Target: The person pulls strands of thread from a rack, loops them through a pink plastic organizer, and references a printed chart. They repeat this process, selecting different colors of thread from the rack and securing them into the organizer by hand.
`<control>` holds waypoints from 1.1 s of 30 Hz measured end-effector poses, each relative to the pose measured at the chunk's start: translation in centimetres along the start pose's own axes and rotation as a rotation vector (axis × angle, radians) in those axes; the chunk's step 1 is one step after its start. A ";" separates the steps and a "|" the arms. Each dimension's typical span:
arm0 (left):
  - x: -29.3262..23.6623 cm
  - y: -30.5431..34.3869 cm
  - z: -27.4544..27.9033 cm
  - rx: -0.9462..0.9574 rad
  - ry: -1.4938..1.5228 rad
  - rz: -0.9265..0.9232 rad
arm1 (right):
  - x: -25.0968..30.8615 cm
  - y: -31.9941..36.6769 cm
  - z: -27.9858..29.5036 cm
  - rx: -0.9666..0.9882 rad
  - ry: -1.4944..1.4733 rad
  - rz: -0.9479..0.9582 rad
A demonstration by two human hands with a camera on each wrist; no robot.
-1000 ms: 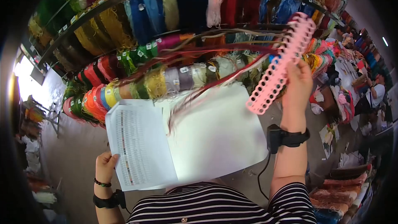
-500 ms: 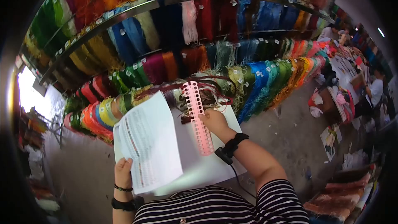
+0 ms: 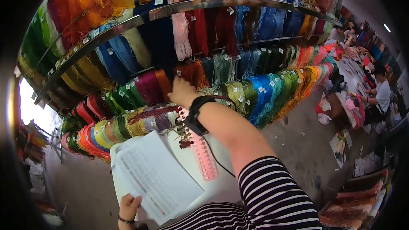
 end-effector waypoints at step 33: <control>2.3 -3.4 -7.0 -0.220 0.431 0.284 | -8.0 -7.9 1.7 -0.296 -0.231 0.056</control>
Point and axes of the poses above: each hand's wrist, its own y-axis away from the middle knuckle, its own z-axis out of the back of the hand, x = y × z, the point moved 3 cm from there along -y, towards the middle knuckle, and after that the axes turned 12 degrees about -z, right-handed, at the moved point
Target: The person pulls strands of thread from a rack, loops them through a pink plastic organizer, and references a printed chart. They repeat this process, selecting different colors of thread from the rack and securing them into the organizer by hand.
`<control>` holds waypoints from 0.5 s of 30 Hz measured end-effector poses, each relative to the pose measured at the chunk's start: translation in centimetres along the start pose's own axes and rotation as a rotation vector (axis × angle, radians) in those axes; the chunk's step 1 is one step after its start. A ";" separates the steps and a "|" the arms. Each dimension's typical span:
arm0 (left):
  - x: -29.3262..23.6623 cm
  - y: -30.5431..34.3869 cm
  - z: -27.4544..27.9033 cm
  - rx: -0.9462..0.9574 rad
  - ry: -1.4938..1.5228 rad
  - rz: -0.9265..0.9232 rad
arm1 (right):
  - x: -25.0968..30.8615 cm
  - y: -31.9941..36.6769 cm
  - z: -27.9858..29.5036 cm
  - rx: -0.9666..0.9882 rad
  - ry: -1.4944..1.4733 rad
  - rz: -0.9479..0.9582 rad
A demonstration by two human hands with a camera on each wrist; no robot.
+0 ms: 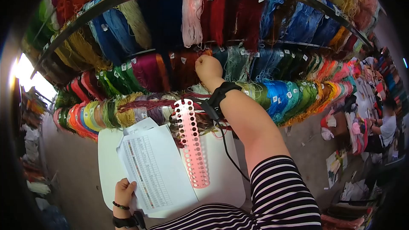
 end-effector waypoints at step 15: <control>-0.1 -0.1 -0.1 -0.006 0.019 -0.014 | -1.3 0.6 0.2 0.423 -0.713 -0.379</control>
Point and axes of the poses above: each hand's wrist, its own y-axis away from the middle knuckle, its own z-axis out of the back of the hand, x = y × z, the point moved 3 cm from there along -y, towards the middle knuckle, and after that the axes turned 12 degrees about -z, right-handed, at the moved point
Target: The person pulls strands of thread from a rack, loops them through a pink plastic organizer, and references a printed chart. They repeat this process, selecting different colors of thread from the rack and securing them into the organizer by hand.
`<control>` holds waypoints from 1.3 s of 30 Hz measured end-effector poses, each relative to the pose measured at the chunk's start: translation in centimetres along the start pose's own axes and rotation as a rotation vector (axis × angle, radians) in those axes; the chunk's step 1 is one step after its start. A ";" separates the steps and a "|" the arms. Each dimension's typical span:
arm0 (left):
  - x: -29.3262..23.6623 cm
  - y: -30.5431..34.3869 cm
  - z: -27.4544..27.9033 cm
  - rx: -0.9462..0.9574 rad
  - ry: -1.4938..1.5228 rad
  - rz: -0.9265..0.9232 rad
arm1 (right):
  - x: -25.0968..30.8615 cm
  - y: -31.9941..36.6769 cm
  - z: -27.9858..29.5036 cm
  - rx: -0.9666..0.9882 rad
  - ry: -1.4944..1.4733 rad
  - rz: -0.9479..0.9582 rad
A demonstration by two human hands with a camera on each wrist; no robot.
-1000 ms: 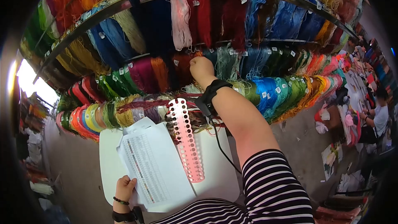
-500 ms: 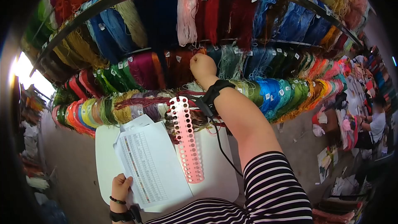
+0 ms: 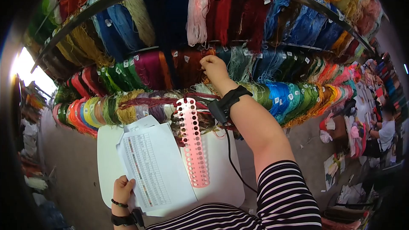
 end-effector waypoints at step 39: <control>-24.6 5.0 -21.7 0.620 -0.381 -1.379 | 7.9 43.6 6.1 0.307 0.371 0.315</control>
Point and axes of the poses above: each hand's wrist, its own y-axis away from the middle knuckle, its own z-axis out of the back of the hand, x = y × z, the point moved 3 cm from there along -y, towards the middle knuckle, and after that the axes turned 12 degrees about -z, right-handed, at the moved point
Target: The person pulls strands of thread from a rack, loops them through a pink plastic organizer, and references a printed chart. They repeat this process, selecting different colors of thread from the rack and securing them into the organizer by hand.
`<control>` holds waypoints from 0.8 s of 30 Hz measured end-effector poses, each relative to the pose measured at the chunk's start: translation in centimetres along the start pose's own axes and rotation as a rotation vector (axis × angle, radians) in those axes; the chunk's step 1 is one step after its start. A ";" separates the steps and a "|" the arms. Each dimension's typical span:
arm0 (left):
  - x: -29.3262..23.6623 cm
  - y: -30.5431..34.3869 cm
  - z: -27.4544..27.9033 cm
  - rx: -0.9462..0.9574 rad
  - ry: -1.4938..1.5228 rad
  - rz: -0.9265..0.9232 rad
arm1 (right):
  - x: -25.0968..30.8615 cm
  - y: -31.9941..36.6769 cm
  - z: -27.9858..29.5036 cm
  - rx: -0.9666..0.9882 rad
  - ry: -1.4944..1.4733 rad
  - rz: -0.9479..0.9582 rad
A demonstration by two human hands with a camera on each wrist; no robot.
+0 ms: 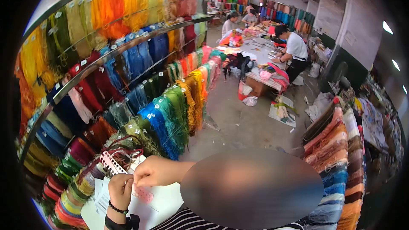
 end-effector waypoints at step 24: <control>-3.4 -0.4 3.2 0.039 0.448 0.334 | -0.4 0.6 -2.3 -0.135 -0.012 -0.104</control>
Point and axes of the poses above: each hand's wrist, its own y-axis away from the middle knuckle, its own z-axis out of the back of the hand, x = y × z, the point moved 3 cm from there along -y, towards the middle knuckle, and after that the axes turned 12 degrees about -z, right-handed, at the moved point
